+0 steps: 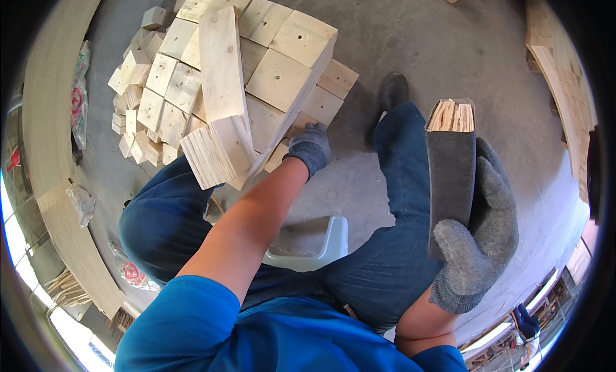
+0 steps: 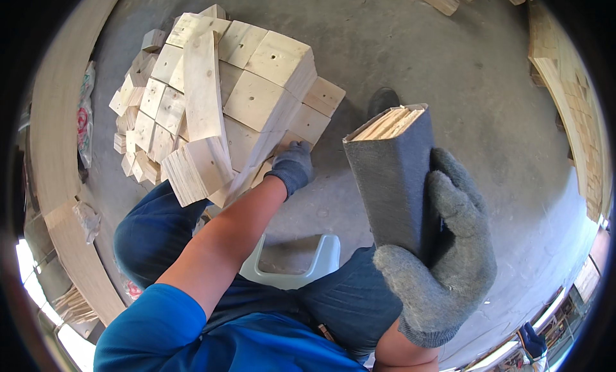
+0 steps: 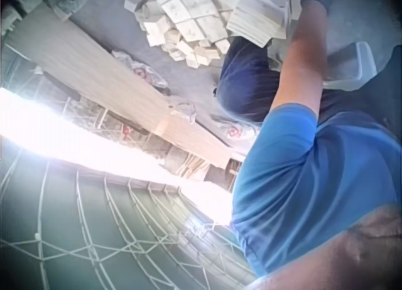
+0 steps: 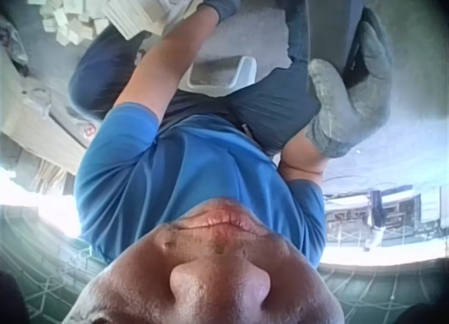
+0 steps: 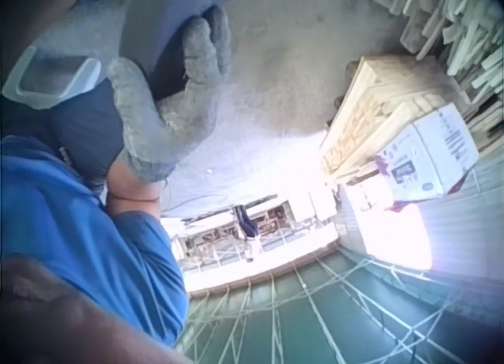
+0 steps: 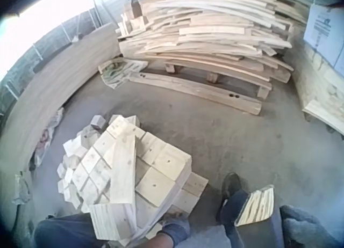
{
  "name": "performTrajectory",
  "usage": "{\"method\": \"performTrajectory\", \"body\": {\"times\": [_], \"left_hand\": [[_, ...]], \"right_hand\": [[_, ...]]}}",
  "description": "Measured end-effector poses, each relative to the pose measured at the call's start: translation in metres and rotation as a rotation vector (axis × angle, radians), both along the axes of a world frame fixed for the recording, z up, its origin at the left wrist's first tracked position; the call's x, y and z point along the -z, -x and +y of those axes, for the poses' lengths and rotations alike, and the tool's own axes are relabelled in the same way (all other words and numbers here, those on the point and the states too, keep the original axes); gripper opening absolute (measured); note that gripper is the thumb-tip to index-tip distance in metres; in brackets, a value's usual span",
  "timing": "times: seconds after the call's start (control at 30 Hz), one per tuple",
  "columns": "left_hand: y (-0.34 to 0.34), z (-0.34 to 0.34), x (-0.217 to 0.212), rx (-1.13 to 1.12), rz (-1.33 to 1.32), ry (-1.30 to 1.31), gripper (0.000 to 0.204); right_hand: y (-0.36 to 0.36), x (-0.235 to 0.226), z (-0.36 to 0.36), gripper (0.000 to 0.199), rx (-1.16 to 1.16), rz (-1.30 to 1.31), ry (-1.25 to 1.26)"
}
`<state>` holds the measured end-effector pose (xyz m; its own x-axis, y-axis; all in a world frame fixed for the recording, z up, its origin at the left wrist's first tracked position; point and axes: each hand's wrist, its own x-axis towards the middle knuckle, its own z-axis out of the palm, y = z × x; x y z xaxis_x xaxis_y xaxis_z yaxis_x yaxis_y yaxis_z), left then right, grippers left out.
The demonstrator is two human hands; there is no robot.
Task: The person sits on a low stool and sands small wooden blocks one by one using a sanding block. They pick up each block, rub its surfaces, and place it back into a pile on the floor.
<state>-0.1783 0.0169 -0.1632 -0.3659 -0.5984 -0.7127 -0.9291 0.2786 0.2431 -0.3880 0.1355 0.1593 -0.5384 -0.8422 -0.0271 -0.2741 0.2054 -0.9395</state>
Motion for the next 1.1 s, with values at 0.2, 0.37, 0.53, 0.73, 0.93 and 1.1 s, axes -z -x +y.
{"method": "performTrajectory", "body": {"times": [0.2,0.37,0.53,0.73,0.93,1.1], "left_hand": [[0.022,0.021,-0.035,0.143,0.091,-0.149,0.046],[0.027,0.033,-0.030,0.034,0.127,-0.104,0.065],[0.022,0.032,0.006,-0.518,0.233,0.161,0.087],[0.026,0.012,0.013,-0.748,0.147,0.121,0.097],[0.021,0.003,0.012,-0.787,0.100,0.104,0.097],[0.015,0.002,0.018,-0.860,0.186,-0.122,0.083]], "right_hand": [[0.010,0.007,0.005,0.082,-0.080,0.088,0.031],[0.005,0.003,0.001,0.084,-0.052,0.073,0.010],[0.008,0.008,0.004,0.086,-0.084,0.076,0.048],[0.013,0.003,0.006,0.089,-0.131,0.119,-0.022],[0.014,0.001,0.009,0.089,-0.141,0.067,-0.015],[0.016,0.001,0.008,0.086,-0.163,0.083,-0.020]]}}
